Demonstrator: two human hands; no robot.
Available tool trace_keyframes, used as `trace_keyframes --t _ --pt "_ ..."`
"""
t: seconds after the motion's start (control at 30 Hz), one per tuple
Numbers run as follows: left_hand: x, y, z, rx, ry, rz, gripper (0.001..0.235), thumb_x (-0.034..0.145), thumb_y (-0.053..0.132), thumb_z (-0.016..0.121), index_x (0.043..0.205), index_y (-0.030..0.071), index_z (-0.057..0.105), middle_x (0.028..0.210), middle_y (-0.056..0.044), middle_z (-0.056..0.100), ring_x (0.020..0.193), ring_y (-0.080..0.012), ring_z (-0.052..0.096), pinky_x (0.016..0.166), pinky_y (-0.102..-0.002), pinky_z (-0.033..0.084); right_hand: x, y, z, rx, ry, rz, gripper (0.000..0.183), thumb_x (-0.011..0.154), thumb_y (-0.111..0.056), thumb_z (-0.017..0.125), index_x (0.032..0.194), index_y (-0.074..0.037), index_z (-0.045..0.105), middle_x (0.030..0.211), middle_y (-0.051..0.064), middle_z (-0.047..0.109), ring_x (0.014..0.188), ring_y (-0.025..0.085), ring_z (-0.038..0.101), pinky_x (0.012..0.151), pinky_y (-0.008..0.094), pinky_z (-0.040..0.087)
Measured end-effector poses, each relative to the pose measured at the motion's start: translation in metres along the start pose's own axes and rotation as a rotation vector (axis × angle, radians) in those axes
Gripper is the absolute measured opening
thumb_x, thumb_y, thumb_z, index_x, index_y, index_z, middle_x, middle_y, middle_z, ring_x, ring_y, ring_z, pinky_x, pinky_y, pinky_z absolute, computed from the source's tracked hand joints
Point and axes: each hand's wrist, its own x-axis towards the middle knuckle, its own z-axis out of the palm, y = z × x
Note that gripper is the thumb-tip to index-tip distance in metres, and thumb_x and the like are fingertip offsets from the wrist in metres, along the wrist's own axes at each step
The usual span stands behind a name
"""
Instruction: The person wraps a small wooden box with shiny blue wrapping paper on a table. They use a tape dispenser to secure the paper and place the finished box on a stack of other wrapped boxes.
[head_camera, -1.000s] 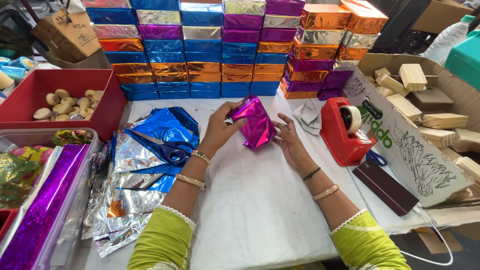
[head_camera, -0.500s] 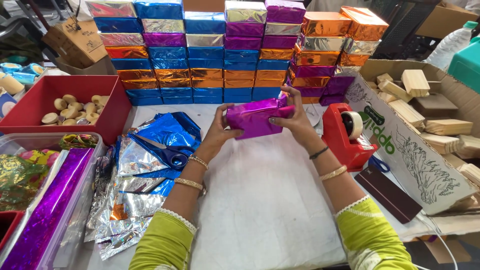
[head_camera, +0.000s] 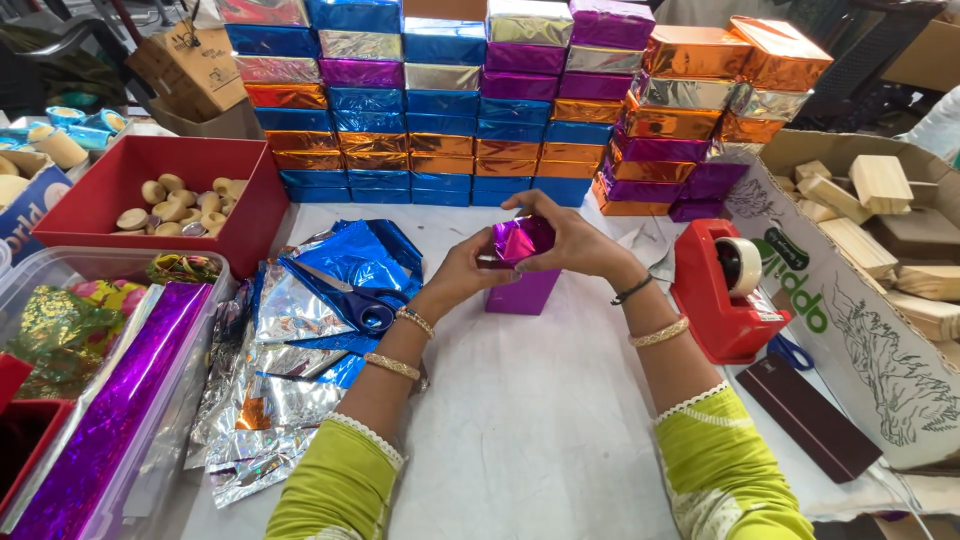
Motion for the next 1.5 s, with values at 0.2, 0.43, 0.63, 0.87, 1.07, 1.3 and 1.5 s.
trace_keyframes --t 0.2,0.43,0.63,0.87,1.07,1.3,1.5 --pt "0.001 -0.001 0.006 -0.087 0.022 0.045 0.06 0.078 0.016 0.084 0.131 0.009 0.058 0.118 -0.003 0.07 0.109 -0.0144 0.068 0.096 -0.031 0.057 -0.001 0.017 0.002 -0.059 0.292 -0.137 0.042 0.084 -0.02 0.084 0.122 -0.015 0.066 0.118 0.002 0.064 0.103 0.018 0.06 0.088 0.035 0.054" --pt "0.005 -0.01 0.0 -0.175 -0.012 0.161 0.049 0.094 0.022 0.077 0.136 0.005 0.059 0.121 -0.006 0.07 0.111 -0.0141 0.066 0.099 -0.029 0.054 -0.016 0.013 -0.007 -0.287 0.3 -0.31 0.053 0.074 -0.024 0.095 0.119 -0.015 0.068 0.117 0.009 0.056 0.117 0.028 0.055 0.103 0.044 0.047" --pt "0.001 0.017 0.001 0.126 0.168 0.278 0.035 0.095 0.022 0.073 0.123 0.003 0.064 0.114 -0.005 0.072 0.102 -0.0119 0.07 0.087 -0.026 0.059 -0.016 0.01 -0.007 -0.026 0.149 0.081 0.082 0.066 -0.03 0.091 0.137 -0.018 0.051 0.132 0.006 0.05 0.124 0.026 0.057 0.099 0.039 0.057" --pt "-0.006 0.069 0.008 0.725 0.378 0.318 0.014 0.085 0.012 0.08 0.087 0.002 0.071 0.084 -0.011 0.072 0.073 -0.0201 0.071 0.064 -0.033 0.056 -0.007 0.027 0.002 -0.055 0.205 -0.026 0.08 0.069 -0.019 0.093 0.137 -0.014 0.052 0.133 0.009 0.058 0.127 0.024 0.057 0.102 0.036 0.054" --pt "0.009 0.102 0.013 0.742 0.334 0.255 0.014 0.084 0.01 0.079 0.088 0.004 0.068 0.076 -0.01 0.071 0.07 -0.0179 0.071 0.063 -0.033 0.055 -0.006 0.024 0.002 -0.034 0.23 -0.022 0.079 0.067 -0.016 0.093 0.136 -0.013 0.054 0.128 0.009 0.06 0.119 0.024 0.062 0.097 0.036 0.057" --pt "0.01 0.103 -0.006 0.63 0.137 0.098 0.082 0.068 0.021 0.098 0.132 0.007 0.049 0.116 -0.011 0.062 0.102 -0.023 0.063 0.071 -0.035 0.058 -0.005 0.026 0.005 -0.004 0.232 -0.091 0.074 0.068 -0.013 0.093 0.13 -0.011 0.054 0.113 0.008 0.069 0.11 0.023 0.069 0.095 0.036 0.058" --pt "0.004 0.053 -0.009 0.231 0.099 0.018 0.061 0.078 0.004 0.084 0.133 0.009 0.056 0.102 -0.006 0.075 0.098 -0.0154 0.072 0.085 -0.029 0.058 -0.006 0.017 0.004 0.006 0.236 -0.059 0.066 0.069 -0.007 0.091 0.126 -0.011 0.058 0.105 0.005 0.071 0.099 0.018 0.07 0.091 0.031 0.061"
